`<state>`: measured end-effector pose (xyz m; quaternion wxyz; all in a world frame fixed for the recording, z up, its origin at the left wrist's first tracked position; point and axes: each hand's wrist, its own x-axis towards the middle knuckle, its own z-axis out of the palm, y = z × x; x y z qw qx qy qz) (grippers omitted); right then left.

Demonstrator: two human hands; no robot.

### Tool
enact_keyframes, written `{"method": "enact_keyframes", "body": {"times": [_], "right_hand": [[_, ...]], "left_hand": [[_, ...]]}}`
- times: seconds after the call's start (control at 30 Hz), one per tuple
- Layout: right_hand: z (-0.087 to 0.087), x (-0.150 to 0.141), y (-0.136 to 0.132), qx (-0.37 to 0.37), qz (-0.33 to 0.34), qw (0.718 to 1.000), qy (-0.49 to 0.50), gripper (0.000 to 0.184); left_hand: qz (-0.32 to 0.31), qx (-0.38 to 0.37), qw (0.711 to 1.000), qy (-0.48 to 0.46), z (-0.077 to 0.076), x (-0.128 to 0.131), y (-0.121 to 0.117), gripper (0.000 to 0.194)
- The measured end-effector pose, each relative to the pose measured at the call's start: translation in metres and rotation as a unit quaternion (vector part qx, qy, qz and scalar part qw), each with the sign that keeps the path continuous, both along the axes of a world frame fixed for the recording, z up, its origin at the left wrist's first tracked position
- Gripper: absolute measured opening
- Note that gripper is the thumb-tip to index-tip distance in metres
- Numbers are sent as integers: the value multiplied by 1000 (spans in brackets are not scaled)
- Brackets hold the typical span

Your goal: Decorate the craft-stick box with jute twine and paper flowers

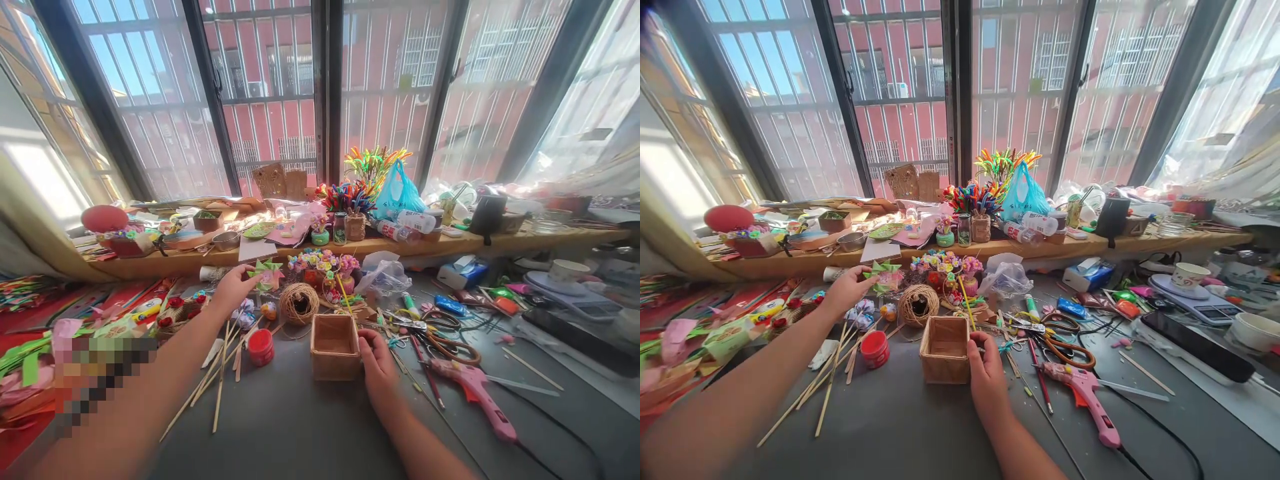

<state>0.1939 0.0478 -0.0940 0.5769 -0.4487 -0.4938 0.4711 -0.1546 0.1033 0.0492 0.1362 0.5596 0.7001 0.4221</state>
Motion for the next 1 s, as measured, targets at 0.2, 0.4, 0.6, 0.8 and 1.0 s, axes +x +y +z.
{"method": "enact_keyframes", "body": {"times": [0.2,0.4,0.6,0.8,1.0], "right_hand": [[3,1,-1,27,1,999,-38,51],[1,6,-11,20,8,999,-46,46],[-11,8,-10,6,18,999,-36,46],[-9,2,-15,13,26,999,-27,49],[-12,-1,-18,36,49,997,-57,53]], "left_hand": [[12,-49,995,83,-17,-5,51,33],[37,-9,984,172,-12,-3,24,27],[0,-51,973,226,2,-9,-67,28],[5,-62,966,251,-18,-9,-135,34],[-35,-136,910,389,-26,-2,-142,47]]}}
